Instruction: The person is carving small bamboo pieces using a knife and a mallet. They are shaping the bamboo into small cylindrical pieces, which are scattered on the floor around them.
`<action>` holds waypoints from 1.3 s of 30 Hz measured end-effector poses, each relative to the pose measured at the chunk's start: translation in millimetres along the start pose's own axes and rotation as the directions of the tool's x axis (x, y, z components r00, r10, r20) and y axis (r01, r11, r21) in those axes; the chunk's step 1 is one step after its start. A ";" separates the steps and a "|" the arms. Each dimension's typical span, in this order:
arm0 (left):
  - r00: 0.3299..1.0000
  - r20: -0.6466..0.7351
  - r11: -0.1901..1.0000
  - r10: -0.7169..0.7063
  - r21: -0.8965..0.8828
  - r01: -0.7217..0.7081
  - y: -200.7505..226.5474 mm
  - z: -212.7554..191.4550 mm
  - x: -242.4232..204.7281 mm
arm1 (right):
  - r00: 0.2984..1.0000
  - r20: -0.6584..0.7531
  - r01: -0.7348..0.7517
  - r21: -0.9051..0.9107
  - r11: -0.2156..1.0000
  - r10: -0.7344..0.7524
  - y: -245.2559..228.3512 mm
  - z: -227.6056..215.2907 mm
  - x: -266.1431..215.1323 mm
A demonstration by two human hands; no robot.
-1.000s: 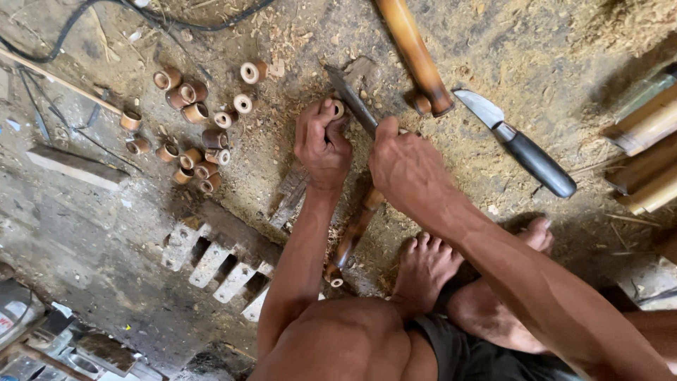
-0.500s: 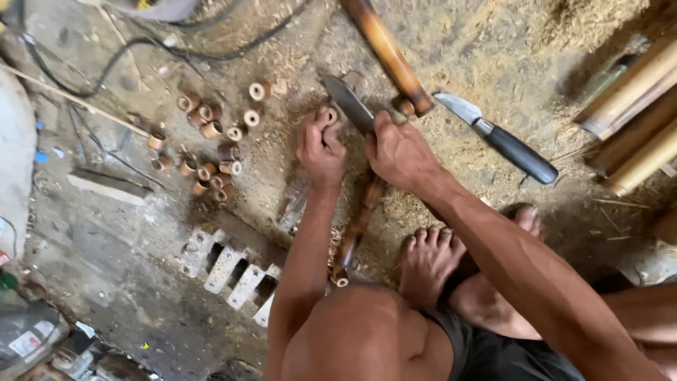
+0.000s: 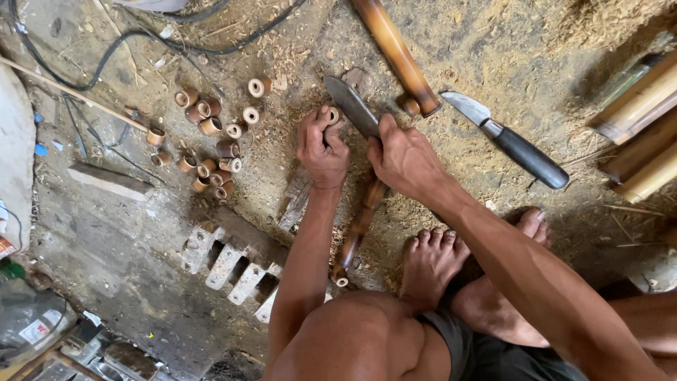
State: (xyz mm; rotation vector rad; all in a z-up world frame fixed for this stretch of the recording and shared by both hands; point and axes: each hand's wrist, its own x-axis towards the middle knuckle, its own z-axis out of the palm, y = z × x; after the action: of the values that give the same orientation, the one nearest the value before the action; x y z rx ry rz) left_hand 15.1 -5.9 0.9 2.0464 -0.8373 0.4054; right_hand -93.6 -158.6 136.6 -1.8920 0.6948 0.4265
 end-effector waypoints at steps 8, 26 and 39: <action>1.000 0.007 1.000 -0.003 0.009 0.003 6.1 -2.3 6.4 | 0.998 0.007 0.062 -0.040 0.997 -0.061 14.9 1.4 6.8; 0.996 0.084 0.999 -0.039 -0.005 0.040 30.6 -18.2 18.0 | 0.997 0.076 -0.012 -0.181 0.983 0.026 -28.6 1.9 17.4; 1.000 0.005 1.000 0.002 -0.026 -0.002 11.2 -5.0 9.3 | 0.993 -0.118 0.003 0.080 0.997 0.007 6.0 26.9 0.3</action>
State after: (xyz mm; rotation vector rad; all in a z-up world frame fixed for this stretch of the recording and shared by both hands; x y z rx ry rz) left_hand 14.2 -10.2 15.7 2.0237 -0.8429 0.3891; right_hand -96.7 -136.0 121.2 -1.8515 0.7811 0.2847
